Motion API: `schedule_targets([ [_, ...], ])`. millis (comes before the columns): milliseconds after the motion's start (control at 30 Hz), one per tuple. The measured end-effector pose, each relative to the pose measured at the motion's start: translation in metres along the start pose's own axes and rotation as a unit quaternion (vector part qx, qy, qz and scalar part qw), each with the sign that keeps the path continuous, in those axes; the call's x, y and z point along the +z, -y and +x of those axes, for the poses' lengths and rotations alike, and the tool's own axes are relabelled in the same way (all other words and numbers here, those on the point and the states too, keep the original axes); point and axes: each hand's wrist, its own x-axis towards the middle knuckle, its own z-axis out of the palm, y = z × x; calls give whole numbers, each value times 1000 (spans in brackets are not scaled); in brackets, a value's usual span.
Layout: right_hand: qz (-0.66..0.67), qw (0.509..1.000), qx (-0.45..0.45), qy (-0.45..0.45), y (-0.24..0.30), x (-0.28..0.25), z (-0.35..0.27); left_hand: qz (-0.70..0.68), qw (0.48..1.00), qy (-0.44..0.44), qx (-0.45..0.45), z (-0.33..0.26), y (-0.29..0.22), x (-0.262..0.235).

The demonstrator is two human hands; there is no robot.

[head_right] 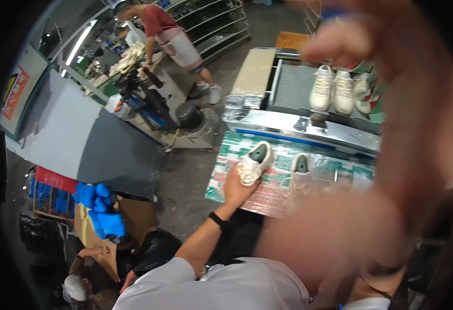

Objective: The person is lacing white sneakers at a production station.

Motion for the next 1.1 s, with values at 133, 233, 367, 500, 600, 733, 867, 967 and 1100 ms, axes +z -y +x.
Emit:
schedule_targets([
  [133, -188, 927, 323, -28, 7, 109, -86, 31, 998, -29, -36, -3, -2, 7],
  [233, -286, 855, 428, 58, -16, 167, -221, 70, 996, -48, 22, 2, 3, 12],
  [367, -123, 804, 579, 46, 2, 255, -317, -14, 992, 55, -113, 15, 16, -9],
  [500, -51, 770, 631, -77, 7, 276, -325, -321, 891, 92, -308, 61, 18, -42],
  [600, -48, 746, 661, -69, 9, 279, -327, -298, 945, 100, -87, 135, 4, -75],
  [733, -41, 767, 636, -68, 8, 272, -338, -138, 980, 98, 103, 323, -16, -52],
  [867, -8, 788, 611, -74, 9, 278, -340, 36, 940, 283, 188, 503, 4, -12],
  [967, 2, 802, 593, -71, 7, 271, -332, 68, 926, 349, 126, 562, 16, 3],
  [1100, 4, 790, 609, -77, 15, 271, -342, 77, 949, 281, 117, 539, 55, 44],
])
